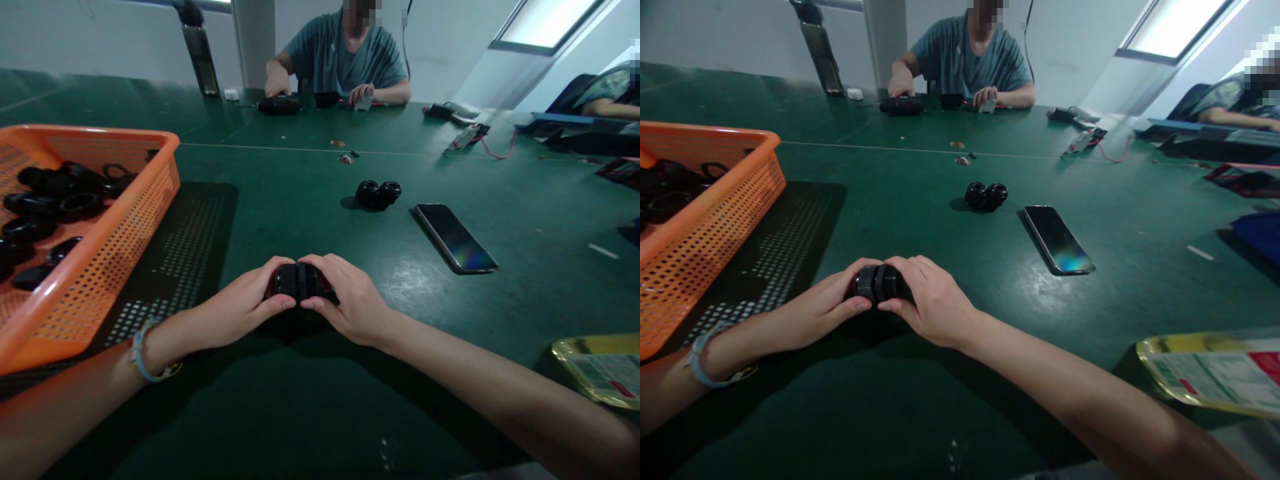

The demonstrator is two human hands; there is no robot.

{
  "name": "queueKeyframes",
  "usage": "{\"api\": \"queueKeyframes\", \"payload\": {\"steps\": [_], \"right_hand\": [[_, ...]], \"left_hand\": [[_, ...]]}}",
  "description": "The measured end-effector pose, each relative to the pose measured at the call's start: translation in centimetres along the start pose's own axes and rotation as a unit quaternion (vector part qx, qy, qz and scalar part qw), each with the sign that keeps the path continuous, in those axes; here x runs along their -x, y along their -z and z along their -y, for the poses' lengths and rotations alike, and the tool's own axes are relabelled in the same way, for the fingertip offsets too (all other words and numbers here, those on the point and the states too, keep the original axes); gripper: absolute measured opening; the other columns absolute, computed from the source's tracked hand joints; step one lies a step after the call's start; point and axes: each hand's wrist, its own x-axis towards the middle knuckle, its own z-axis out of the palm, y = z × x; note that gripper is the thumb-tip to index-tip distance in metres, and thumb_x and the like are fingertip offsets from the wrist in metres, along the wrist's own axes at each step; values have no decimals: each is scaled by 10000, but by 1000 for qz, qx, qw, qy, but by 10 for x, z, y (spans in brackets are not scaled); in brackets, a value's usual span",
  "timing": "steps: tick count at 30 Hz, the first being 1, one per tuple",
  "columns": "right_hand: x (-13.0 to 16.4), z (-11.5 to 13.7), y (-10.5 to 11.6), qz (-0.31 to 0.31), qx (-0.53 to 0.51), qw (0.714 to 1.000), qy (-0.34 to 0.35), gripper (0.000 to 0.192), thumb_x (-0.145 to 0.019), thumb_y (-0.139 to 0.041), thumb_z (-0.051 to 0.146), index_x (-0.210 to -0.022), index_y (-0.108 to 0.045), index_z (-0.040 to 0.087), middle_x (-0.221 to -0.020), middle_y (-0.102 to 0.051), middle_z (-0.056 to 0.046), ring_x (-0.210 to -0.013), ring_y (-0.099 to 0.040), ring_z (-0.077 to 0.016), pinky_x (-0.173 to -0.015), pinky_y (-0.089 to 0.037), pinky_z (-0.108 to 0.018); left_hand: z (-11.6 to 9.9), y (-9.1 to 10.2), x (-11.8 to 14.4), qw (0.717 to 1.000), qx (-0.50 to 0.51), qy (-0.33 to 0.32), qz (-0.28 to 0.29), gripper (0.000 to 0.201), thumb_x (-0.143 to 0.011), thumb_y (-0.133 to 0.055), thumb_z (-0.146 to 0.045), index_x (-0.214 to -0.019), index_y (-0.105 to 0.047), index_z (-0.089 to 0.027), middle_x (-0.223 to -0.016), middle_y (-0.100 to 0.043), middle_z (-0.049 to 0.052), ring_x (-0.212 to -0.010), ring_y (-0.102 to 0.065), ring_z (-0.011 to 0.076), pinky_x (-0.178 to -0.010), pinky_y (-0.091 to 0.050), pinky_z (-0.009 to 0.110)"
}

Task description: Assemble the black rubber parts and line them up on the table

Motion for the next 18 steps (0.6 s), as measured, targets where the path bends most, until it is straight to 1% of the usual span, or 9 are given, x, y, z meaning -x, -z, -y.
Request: {"api": "queueKeyframes", "payload": {"steps": [3, 6, 13, 16, 18], "right_hand": [[0, 2, 0, 3, 7, 1000, -5, 385, -933, -341, 437, -1061, -479, 102, -900, -629, -117, -771, -581, -185, -678, -502, -318], [0, 4, 0, 8, 6, 1000, -27, 392, -935, -332, 435, -1044, -488, 92, -896, -636, -123, -763, -589, -185, -663, -507, -315], [1, 6, 0, 18, -19, 998, -61, 350, -924, -374, 411, -1045, -496, 106, -936, -649, -123, -808, -606, -201, -699, -514, -338], [0, 8, 0, 32, -43, 994, -98, 293, -908, -421, 366, -1051, -498, 122, -952, -646, -111, -837, -607, -202, -722, -504, -340], [0, 11, 1, 48, -64, 987, -137, 246, -891, -452, 320, -1040, -505, 133, -946, -645, -98, -837, -604, -197, -723, -493, -334]], "left_hand": [[0, -1, 0, 1000, -16, 7, -2, 372, -872, -378, -430, -1109, -415, -146, -1004, -591, 88, -905, -577, 232, -764, -452, 323], [1, -2, 0, 1000, -28, 11, -8, 388, -867, -387, -436, -1117, -409, -140, -1005, -586, 98, -901, -580, 238, -758, -456, 332], [2, -3, 0, 999, -43, 14, -12, 374, -858, -396, -418, -1107, -418, -140, -981, -586, 98, -862, -584, 236, -734, -466, 342], [2, -4, -1, 999, -49, 16, -14, 364, -850, -405, -402, -1105, -416, -142, -980, -587, 99, -858, -582, 233, -743, -471, 347], [3, -4, -1, 998, -58, 21, -16, 359, -839, -421, -384, -1103, -415, -142, -988, -586, 103, -867, -580, 238, -760, -473, 359]]}}
